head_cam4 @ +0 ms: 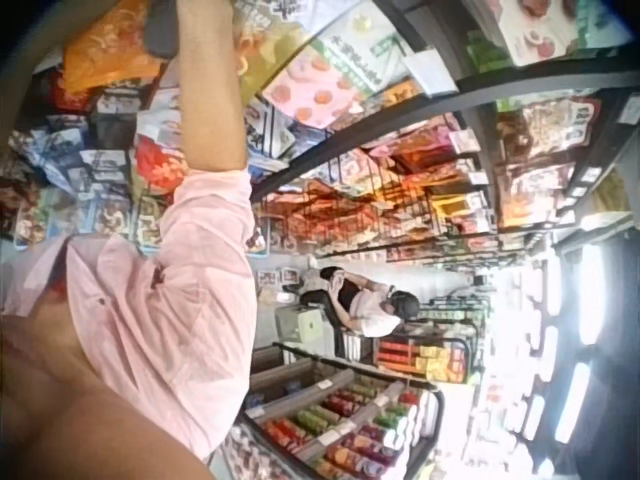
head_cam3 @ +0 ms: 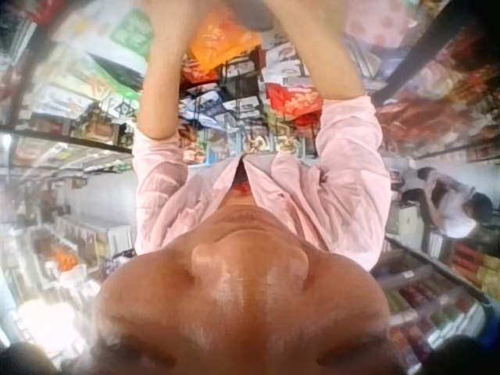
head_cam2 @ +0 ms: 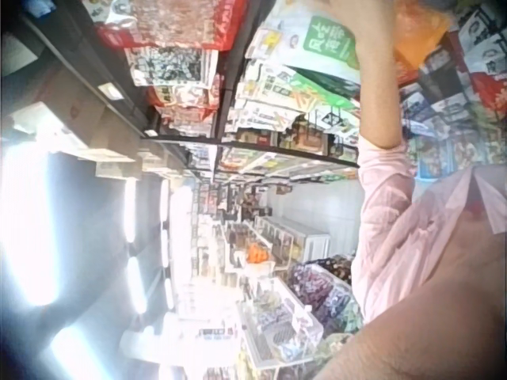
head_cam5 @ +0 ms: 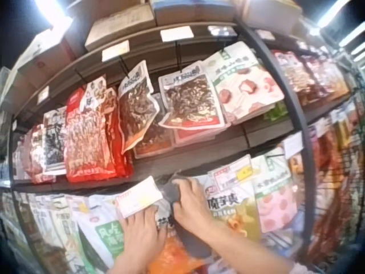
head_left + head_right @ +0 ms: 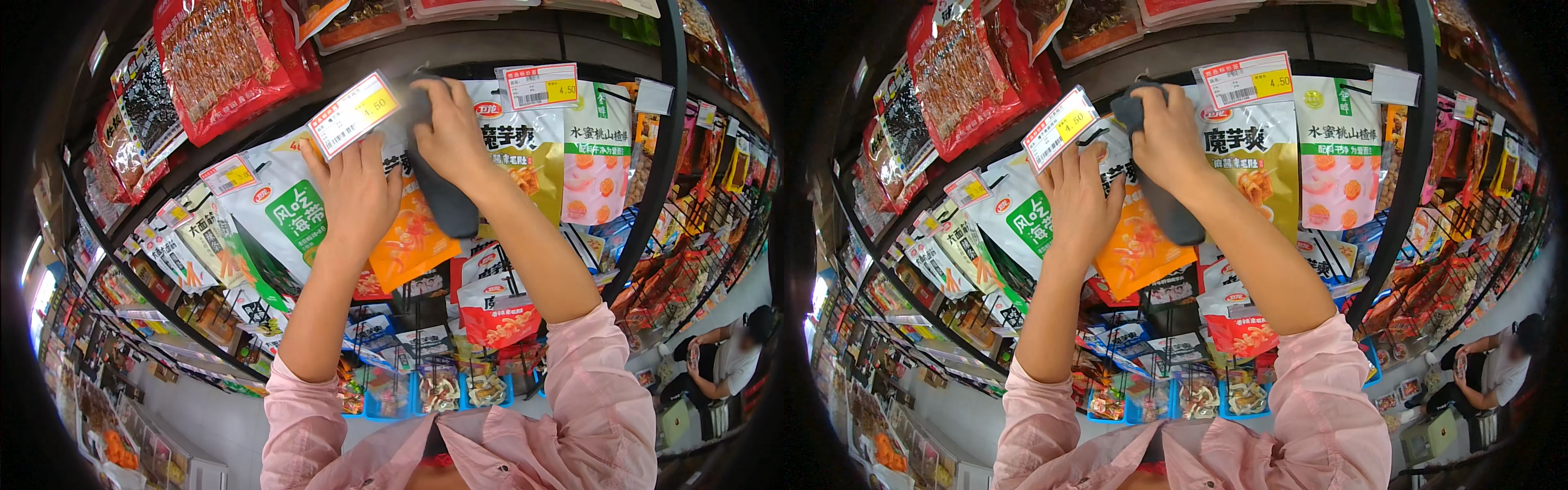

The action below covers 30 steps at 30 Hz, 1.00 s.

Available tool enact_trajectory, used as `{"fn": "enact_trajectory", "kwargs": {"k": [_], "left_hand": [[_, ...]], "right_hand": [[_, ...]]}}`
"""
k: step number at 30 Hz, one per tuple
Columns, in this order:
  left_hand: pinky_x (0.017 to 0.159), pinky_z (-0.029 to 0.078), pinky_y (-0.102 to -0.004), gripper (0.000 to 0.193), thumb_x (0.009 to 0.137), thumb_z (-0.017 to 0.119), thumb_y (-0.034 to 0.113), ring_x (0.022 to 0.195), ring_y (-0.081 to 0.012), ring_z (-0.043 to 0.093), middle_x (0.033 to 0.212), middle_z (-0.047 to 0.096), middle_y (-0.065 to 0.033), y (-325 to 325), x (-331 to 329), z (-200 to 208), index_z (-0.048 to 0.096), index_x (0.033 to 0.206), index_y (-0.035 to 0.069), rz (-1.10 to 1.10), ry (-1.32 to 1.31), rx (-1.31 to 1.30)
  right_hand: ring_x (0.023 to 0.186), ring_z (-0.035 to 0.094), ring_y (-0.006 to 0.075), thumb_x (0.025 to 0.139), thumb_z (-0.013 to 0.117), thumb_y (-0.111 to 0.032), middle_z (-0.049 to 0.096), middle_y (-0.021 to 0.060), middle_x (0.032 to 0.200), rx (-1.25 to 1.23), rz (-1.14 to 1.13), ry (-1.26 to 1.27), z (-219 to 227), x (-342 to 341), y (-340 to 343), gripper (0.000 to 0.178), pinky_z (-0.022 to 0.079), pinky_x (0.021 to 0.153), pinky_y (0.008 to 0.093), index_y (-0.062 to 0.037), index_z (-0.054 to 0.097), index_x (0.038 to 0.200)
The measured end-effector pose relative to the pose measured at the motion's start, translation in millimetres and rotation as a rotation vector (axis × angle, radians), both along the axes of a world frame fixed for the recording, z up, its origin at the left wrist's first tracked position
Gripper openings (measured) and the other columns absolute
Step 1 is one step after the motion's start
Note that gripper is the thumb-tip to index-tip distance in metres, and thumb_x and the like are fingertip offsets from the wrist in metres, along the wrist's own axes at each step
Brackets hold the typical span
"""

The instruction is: The person wipes down supermarket shelves with a cloth and organizes various snack packages.

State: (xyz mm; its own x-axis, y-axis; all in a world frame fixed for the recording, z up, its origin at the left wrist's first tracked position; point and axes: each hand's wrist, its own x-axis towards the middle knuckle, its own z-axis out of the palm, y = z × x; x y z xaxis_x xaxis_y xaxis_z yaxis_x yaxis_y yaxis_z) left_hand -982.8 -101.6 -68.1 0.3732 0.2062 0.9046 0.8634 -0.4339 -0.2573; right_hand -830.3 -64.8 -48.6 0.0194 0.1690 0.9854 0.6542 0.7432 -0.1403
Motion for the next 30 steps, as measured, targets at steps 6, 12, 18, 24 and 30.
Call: {"fn": "enact_trajectory", "kwargs": {"k": [6,12,18,24,30], "left_hand": [[0.094,0.031,-0.0481,0.046,0.077,0.064,0.025,0.113,-0.0353,0.043,0.117,0.049,-0.0185,2,-7,12,0.053,0.12,0.013,0.164,0.128,0.012],[0.092,0.036,-0.0475,0.044,0.077,0.065,0.026,0.115,-0.0351,0.046,0.126,0.046,-0.0217,-3,5,27,0.054,0.118,0.014,0.141,0.189,-0.179],[0.09,0.04,-0.046,0.039,0.078,0.065,0.025,0.113,-0.036,0.048,0.13,0.043,-0.0212,-1,-3,25,0.056,0.114,0.014,0.077,0.204,-0.183],[0.092,0.04,-0.0443,0.033,0.077,0.066,0.018,0.111,-0.0378,0.049,0.131,0.044,-0.0191,-5,-12,34,0.056,0.108,0.01,-0.117,0.207,-0.275],[0.096,0.034,-0.0443,0.031,0.077,0.066,0.017,0.117,-0.037,0.043,0.136,0.039,-0.0182,-5,-19,29,0.057,0.106,0.009,-0.162,0.201,-0.244]], "right_hand": [[0.103,0.048,0.0468,0.078,0.054,-0.033,0.048,0.0336,0.116,-0.224,0.094,0.097,29,-20,53,0.05,0.037,0.094,0.0471,0.0041,0.056,0.112],[0.094,0.06,0.0327,0.074,0.055,-0.031,0.061,0.0283,0.101,-0.8,0.504,0.158,56,-12,151,0.047,0.044,0.083,0.0349,0.0082,0.062,0.098],[0.083,0.06,0.0213,0.074,0.057,-0.028,0.065,0.0131,0.091,-0.754,0.546,0.049,41,-18,116,0.035,0.045,0.076,0.0309,0.0003,0.067,0.092],[0.085,0.055,0.0159,0.08,0.052,-0.028,0.063,0.0119,0.096,-0.775,0.678,-0.138,48,8,41,0.036,0.044,0.075,0.0296,0.0021,0.063,0.098],[0.094,0.059,0.0247,0.081,0.053,-0.025,0.063,0.0185,0.101,-0.328,0.338,0.128,52,17,21,0.032,0.045,0.079,0.0351,0.0003,0.06,0.099]]}}
